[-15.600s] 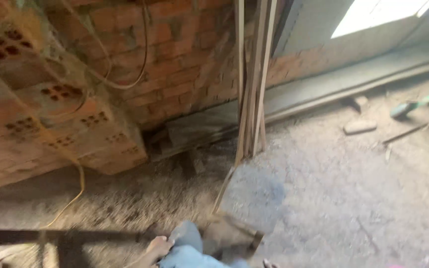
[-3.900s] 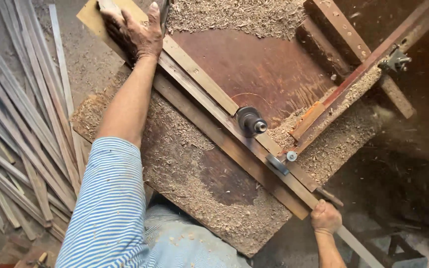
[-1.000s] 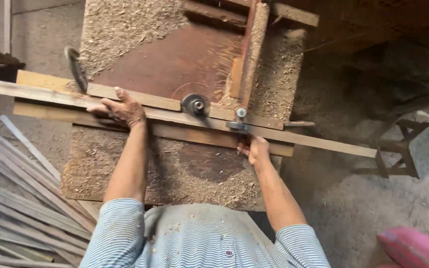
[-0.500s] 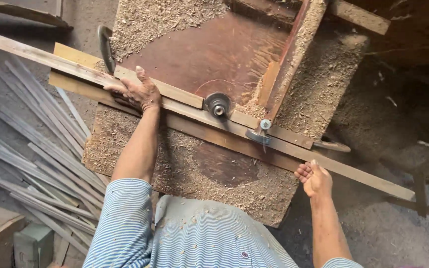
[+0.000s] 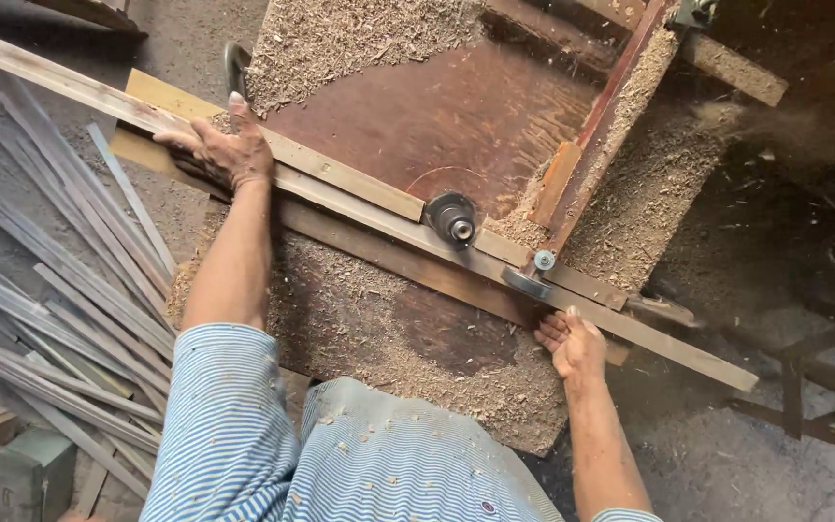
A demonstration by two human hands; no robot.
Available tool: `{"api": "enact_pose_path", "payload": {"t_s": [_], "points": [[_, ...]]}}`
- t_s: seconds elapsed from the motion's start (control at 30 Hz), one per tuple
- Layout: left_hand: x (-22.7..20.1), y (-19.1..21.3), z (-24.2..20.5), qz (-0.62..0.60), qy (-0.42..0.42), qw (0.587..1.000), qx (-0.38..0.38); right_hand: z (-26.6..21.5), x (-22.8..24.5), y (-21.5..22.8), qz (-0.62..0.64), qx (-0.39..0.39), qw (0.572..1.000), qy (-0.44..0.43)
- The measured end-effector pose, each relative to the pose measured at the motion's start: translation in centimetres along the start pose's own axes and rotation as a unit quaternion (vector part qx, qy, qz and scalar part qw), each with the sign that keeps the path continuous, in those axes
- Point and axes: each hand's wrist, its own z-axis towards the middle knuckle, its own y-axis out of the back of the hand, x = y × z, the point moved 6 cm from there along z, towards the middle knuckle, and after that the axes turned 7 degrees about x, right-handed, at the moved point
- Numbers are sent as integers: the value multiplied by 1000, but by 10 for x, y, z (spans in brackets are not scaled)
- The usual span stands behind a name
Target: Shaping and processing thin wooden strips using a stationary router or shaper table.
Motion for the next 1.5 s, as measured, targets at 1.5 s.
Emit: {"api": "enact_pose_path", "payload": {"t_s": [1.5], "points": [[-91,39,-115,-50,0,998,39,-6,24,68,-11,13,1000,21]]}}
